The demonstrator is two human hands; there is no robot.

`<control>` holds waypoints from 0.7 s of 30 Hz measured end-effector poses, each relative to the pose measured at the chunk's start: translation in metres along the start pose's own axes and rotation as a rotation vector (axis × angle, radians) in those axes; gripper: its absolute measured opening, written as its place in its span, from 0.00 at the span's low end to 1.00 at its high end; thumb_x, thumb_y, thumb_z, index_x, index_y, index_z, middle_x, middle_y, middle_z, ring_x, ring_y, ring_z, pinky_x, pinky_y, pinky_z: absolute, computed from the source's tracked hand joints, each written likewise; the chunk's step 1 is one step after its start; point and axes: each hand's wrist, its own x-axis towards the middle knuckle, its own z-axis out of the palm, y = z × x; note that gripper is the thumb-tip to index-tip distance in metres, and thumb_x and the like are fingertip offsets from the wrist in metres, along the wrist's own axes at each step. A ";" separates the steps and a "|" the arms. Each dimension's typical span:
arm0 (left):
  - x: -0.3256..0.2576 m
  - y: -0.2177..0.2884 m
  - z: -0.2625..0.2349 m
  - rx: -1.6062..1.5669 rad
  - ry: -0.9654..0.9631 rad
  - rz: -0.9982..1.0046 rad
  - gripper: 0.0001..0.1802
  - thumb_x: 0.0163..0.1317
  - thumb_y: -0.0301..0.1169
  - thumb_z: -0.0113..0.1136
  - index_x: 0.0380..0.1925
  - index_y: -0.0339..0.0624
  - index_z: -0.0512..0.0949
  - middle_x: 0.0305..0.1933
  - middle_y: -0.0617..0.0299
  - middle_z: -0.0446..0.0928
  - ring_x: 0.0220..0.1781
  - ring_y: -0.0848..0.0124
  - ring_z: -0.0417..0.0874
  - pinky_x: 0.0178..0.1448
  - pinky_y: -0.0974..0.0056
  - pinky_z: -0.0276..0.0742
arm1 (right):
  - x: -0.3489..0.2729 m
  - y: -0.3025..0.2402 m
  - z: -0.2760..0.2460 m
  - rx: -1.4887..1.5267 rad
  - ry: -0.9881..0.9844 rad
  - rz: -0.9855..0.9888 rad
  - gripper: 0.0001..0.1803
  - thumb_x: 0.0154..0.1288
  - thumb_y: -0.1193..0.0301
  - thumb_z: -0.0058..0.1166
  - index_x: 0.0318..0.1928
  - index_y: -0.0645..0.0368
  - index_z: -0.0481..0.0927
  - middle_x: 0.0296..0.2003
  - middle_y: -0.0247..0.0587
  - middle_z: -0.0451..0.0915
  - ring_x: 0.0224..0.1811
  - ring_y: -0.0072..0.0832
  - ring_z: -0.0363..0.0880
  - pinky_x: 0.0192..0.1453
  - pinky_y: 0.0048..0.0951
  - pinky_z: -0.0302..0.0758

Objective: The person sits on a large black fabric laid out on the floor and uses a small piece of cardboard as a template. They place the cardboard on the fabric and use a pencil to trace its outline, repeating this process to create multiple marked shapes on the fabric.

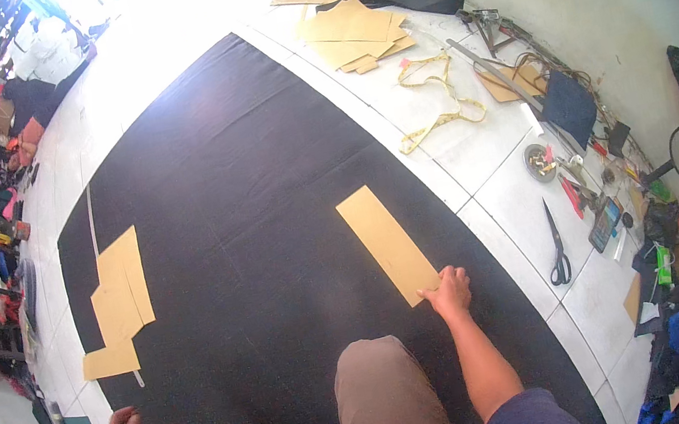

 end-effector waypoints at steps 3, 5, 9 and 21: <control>-0.053 0.026 -0.035 -0.335 0.284 0.014 0.16 0.67 0.38 0.64 0.49 0.40 0.81 0.47 0.56 0.81 0.43 0.67 0.83 0.43 0.63 0.81 | 0.000 0.005 -0.005 0.096 0.018 0.012 0.34 0.49 0.57 0.80 0.50 0.53 0.72 0.53 0.44 0.73 0.61 0.47 0.73 0.60 0.50 0.77; -0.094 0.076 -0.042 -0.207 0.145 -0.013 0.25 0.67 0.35 0.66 0.62 0.39 0.75 0.60 0.46 0.76 0.61 0.53 0.77 0.63 0.56 0.73 | 0.006 0.014 -0.002 0.157 0.043 0.035 0.33 0.50 0.60 0.79 0.49 0.53 0.71 0.51 0.45 0.76 0.60 0.48 0.75 0.57 0.51 0.77; -0.106 0.108 0.008 0.057 0.025 0.461 0.24 0.60 0.33 0.68 0.56 0.37 0.80 0.65 0.42 0.76 0.69 0.44 0.75 0.73 0.47 0.68 | 0.013 0.003 0.014 0.249 0.032 0.051 0.33 0.51 0.61 0.78 0.52 0.54 0.70 0.49 0.47 0.81 0.52 0.50 0.81 0.55 0.52 0.77; 0.083 0.284 0.050 0.402 -0.626 0.724 0.19 0.61 0.41 0.64 0.48 0.42 0.84 0.50 0.51 0.82 0.54 0.52 0.82 0.58 0.49 0.78 | 0.036 -0.080 -0.045 0.263 -0.081 0.053 0.16 0.66 0.65 0.65 0.49 0.61 0.80 0.42 0.55 0.85 0.47 0.51 0.86 0.51 0.44 0.79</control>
